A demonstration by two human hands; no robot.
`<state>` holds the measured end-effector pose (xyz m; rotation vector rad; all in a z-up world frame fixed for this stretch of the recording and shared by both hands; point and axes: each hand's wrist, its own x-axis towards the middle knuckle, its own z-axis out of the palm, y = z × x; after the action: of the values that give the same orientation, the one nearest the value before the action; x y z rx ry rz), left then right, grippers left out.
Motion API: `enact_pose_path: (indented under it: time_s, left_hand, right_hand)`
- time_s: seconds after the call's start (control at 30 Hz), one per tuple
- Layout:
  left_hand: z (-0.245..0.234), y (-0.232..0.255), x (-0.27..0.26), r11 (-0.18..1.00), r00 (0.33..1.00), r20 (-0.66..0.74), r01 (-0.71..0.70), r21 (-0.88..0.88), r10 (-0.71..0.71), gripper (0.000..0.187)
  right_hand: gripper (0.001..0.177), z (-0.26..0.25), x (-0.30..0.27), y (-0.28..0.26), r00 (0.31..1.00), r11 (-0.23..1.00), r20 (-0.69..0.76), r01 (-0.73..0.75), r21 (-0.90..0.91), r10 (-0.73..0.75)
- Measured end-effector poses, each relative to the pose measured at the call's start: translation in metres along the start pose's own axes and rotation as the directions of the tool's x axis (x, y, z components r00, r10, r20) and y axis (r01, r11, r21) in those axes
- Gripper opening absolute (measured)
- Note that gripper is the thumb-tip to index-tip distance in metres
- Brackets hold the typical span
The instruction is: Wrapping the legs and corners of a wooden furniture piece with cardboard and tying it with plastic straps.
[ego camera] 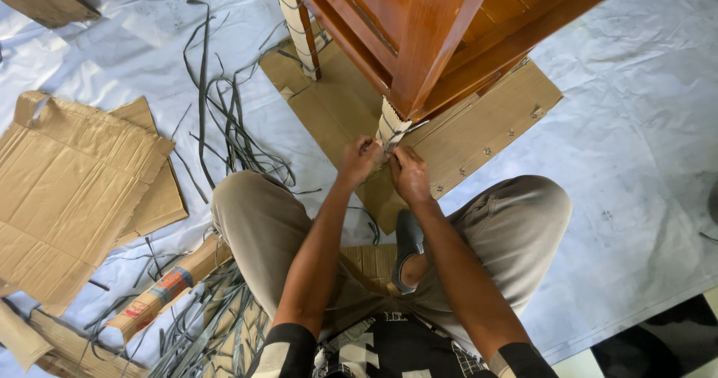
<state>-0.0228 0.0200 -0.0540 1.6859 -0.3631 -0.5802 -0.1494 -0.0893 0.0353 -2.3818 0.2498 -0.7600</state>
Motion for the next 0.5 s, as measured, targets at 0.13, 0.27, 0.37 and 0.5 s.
enact_pose_path:
  time_s: [0.13,0.27,0.37,0.5]
  left_hand:
    - [0.018,0.033,-0.020,0.952,0.966,0.022,0.257,-0.165,-0.257,0.039]
    - [0.015,0.033,-0.020,0.816,0.918,0.146,0.395,-0.422,-0.369,0.055]
    - [0.019,0.027,-0.019,0.770,0.905,0.179,0.422,-0.478,-0.385,0.057]
    - [0.025,0.023,-0.016,0.741,0.901,0.181,0.428,-0.517,-0.395,0.062]
  right_hand:
    - [0.004,0.000,0.000,-0.013,0.998,0.998,-0.011,-0.055,-0.027,0.054]
    - [0.009,0.003,-0.002,-0.013,0.992,0.991,-0.023,-0.126,-0.041,0.125]
    - [0.012,0.013,-0.009,0.002,0.976,0.976,-0.029,-0.216,-0.036,0.215]
    - [0.016,0.031,-0.009,0.031,0.903,0.899,0.014,-0.425,-0.108,0.429]
